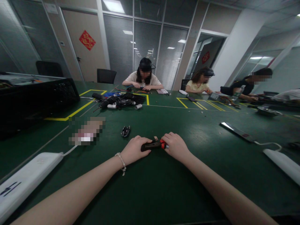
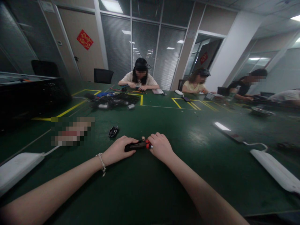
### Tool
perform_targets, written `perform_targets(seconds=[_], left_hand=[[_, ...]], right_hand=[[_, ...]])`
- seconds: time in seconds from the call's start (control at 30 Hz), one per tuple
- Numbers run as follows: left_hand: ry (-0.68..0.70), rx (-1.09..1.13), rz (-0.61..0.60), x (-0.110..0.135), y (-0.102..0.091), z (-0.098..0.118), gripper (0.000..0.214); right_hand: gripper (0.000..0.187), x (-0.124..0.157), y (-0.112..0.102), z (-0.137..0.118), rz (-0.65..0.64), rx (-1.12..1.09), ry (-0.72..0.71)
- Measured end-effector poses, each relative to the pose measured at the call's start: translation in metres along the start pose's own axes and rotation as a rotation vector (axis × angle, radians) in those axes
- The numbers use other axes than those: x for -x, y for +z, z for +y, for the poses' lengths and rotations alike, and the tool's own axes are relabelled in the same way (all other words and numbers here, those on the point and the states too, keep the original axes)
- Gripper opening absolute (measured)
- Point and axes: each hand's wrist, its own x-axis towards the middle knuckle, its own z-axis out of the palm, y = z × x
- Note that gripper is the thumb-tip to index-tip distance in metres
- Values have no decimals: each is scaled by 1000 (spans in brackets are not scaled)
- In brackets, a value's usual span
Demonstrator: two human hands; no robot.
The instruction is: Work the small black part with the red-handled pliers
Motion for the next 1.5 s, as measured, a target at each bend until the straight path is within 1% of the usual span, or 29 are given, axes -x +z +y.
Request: perform_targets(seconds=[0.17, 0.47, 0.63, 0.87, 1.03, 1.27, 1.5], left_hand=[[1, -3, -2, 0, 0, 0, 36], [6, -2, -13, 0, -1, 0, 37], [3, 0, -14, 0, -1, -1, 37], [11, -8, -10, 0, 0, 0, 37], [-8, -5, -22, 0, -1, 2, 37], [-13, -2, -21, 1, -2, 3, 36], [-33, -1, -46, 0, -3, 2, 37]], right_hand=[[17, 0, 0, -1, -17, -8, 17], [18, 0, -4, -3, -9, 29, -11], [15, -1, -6, -3, -24, 33, -3], [15, -1, -1, -1, -41, -10, 16], [14, -2, -1, -2, -50, -24, 23], [15, -1, -5, -2, -7, 63, -25], [15, 0, -3, 0, -6, 50, -22]])
